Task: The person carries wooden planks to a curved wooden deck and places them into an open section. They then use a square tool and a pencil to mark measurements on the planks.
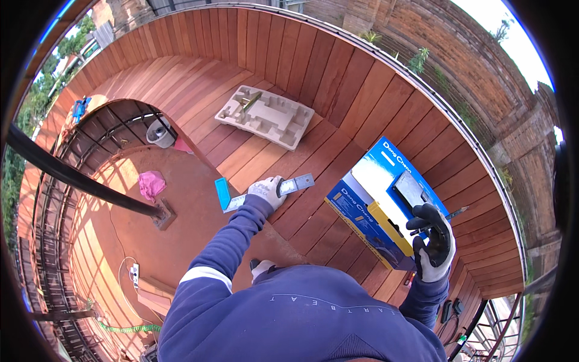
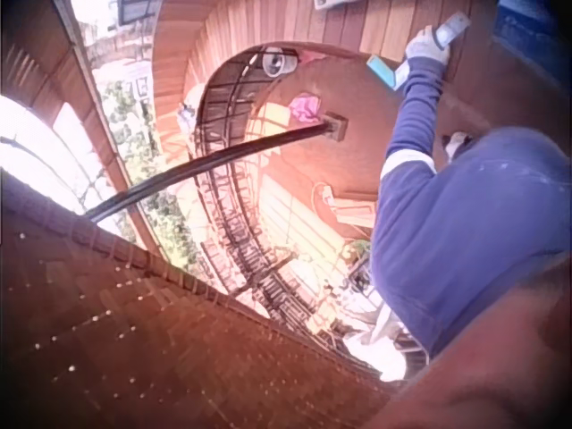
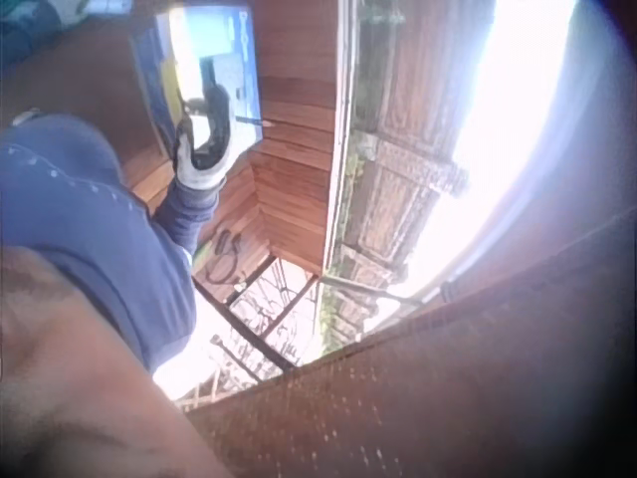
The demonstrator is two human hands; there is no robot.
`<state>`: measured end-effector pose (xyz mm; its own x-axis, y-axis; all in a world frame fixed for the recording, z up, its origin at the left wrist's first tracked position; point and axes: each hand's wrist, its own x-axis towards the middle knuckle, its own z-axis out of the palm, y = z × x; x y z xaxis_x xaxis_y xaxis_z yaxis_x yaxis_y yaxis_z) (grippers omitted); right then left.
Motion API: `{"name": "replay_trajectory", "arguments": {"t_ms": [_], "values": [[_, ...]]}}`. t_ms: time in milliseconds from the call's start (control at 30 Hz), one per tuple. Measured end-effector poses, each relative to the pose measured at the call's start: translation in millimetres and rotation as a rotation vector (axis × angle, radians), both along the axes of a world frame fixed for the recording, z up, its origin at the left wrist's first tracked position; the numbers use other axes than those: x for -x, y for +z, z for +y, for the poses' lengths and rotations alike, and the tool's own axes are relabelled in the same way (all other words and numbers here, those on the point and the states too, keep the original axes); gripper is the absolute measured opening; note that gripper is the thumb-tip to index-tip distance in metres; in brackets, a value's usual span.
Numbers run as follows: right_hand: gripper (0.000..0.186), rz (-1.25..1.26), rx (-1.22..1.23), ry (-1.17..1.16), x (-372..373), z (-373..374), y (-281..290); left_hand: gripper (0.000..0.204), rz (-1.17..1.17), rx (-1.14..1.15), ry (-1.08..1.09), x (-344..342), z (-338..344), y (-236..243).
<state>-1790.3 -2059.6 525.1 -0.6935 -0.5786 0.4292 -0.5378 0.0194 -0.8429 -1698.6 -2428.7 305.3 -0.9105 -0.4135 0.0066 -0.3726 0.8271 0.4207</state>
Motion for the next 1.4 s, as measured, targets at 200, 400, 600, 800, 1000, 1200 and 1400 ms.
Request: {"name": "replay_trajectory", "arguments": {"t_ms": [200, 400, 600, 800, 1000, 1200, 1400], "values": [[0.044, -0.323, 0.042, 0.156, -64, -54, -40, 0.044, -0.083, -0.062, -0.045, -2, -2, 10], [0.053, -0.016, -0.287, 0.308, -127, -138, -59, 0.035, 0.307, -0.234, -0.001, -84, -15, 24], [0.059, 0.018, -0.358, 0.544, -186, -231, -91, 0.034, 0.163, -0.557, 0.371, -260, -44, -15], [0.071, 0.049, -0.451, 0.97, -251, -350, -136, 0.043, 0.107, -0.849, 0.858, -425, -56, -25], [0.058, 0.426, -0.646, 1.25, -313, -473, -194, 0.048, 0.432, -0.793, 1.273, -535, -37, -60], [0.042, 0.655, -0.624, 1.524, -432, -591, -188, 0.041, 0.463, -0.595, 1.456, -608, -20, -147], [0.038, 0.653, -0.616, 1.743, -523, -713, -196, 0.08, 0.111, -1.146, 1.943, -681, -40, -255]]}}
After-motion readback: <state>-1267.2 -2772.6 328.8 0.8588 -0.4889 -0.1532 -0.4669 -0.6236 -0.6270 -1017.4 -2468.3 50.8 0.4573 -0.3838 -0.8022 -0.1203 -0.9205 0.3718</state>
